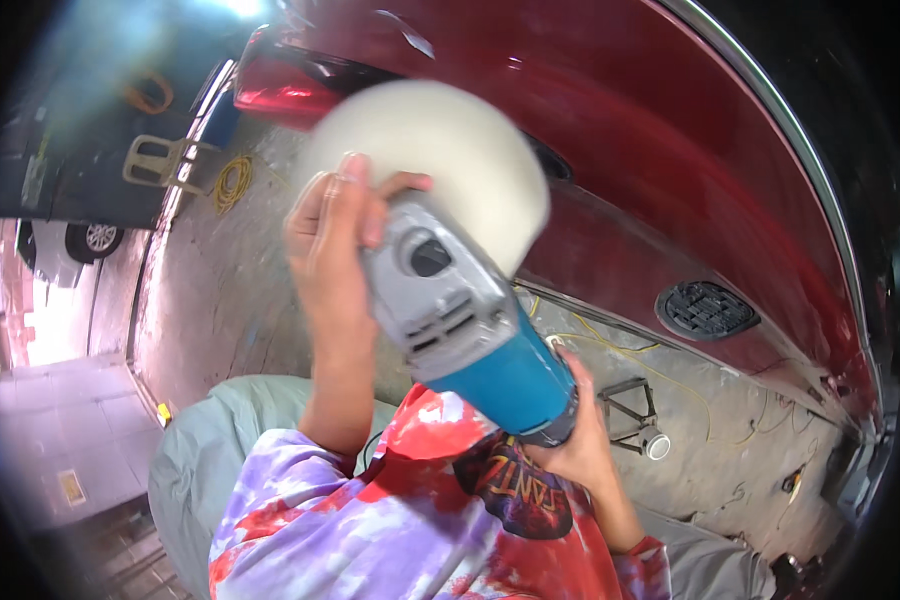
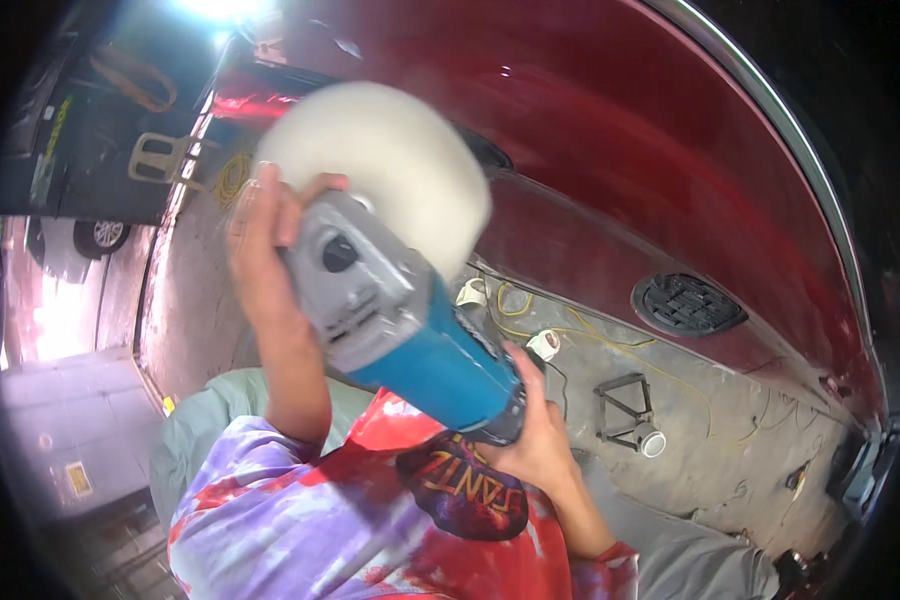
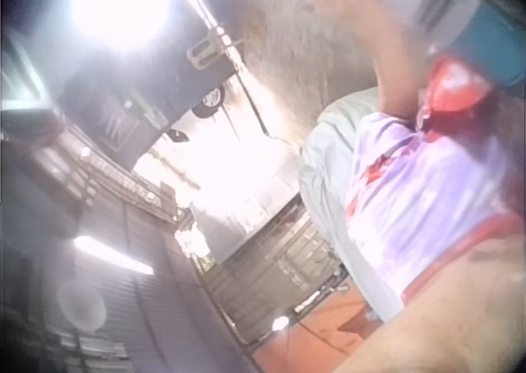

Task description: The person polishes a red car using a power buffer and applies a strip of tape to the wheel arch trim by hand.

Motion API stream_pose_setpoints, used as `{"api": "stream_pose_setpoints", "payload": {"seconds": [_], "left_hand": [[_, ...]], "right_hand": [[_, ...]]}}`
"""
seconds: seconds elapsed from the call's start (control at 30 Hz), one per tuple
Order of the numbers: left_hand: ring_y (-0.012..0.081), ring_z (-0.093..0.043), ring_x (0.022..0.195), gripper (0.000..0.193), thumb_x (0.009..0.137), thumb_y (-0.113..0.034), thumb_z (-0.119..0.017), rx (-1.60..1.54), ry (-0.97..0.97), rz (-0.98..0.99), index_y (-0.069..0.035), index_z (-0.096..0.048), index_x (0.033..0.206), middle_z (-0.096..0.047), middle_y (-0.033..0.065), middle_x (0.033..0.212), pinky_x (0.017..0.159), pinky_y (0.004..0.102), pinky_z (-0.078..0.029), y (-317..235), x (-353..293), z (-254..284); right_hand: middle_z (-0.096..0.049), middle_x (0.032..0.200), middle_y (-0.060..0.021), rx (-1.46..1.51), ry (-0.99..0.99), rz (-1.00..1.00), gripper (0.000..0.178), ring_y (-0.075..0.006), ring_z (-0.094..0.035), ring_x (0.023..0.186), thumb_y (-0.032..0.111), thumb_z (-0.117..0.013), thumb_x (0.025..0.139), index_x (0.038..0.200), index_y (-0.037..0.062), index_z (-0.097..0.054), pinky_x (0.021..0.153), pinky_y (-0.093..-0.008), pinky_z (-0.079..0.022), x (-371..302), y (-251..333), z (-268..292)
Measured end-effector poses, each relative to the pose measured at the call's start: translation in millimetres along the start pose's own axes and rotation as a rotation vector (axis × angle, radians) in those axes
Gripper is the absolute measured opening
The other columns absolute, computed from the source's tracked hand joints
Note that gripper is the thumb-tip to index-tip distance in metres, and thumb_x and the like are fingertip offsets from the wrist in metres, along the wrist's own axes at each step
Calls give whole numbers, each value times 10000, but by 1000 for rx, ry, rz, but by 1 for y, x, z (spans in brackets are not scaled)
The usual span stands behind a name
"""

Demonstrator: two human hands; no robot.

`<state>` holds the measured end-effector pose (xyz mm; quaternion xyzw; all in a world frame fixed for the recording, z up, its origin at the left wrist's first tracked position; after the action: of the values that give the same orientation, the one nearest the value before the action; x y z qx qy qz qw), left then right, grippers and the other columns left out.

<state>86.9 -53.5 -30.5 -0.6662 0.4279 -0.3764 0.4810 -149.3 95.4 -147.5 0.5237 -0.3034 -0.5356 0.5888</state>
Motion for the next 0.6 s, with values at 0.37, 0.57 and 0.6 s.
{"api": "stream_pose_setpoints", "payload": {"seconds": [0.37, 0.57, 0.6], "left_hand": [[287, -709, 906, 365, 1002, -262, -632, -94, -214, 62, -125, -463, 708, -400, -1, 627, 768, 385, -583, -42, 84, 114], [169, -658, 755, 414, 1017, -217, -609, 192, 75, -78, -106, -462, 647, -422, -3, 621, 656, 293, -510, -28, 54, 56], [114, -601, 693, 424, 1010, -212, -626, 214, 210, -97, -90, -470, 635, -440, -15, 616, 608, 264, -450, -21, 46, 37]], "right_hand": [[-678, 1058, -275, 96, 168, 103, 1086, -497, -660, 946, 76, -786, 685, 1568, 142, -157, 795, -530, -522, 85, 57, -112], [-644, 1213, -268, 58, -17, 85, 1141, -464, -655, 1065, 88, -850, 603, 1553, 98, -219, 917, -467, -537, 48, 14, -111], [-618, 1273, -253, 55, -131, 103, 1159, -426, -645, 1120, 77, -862, 578, 1551, 96, -231, 971, -445, -513, 35, 5, -107]]}}
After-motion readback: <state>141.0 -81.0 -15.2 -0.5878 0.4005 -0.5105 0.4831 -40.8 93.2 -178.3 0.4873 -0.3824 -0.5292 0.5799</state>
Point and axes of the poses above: each hand's wrist, its own x-axis towards the middle knuckle, its own z-axis out of the back of the hand, y = z × x, the point moved 8 cm from there along x, towards the middle knuckle
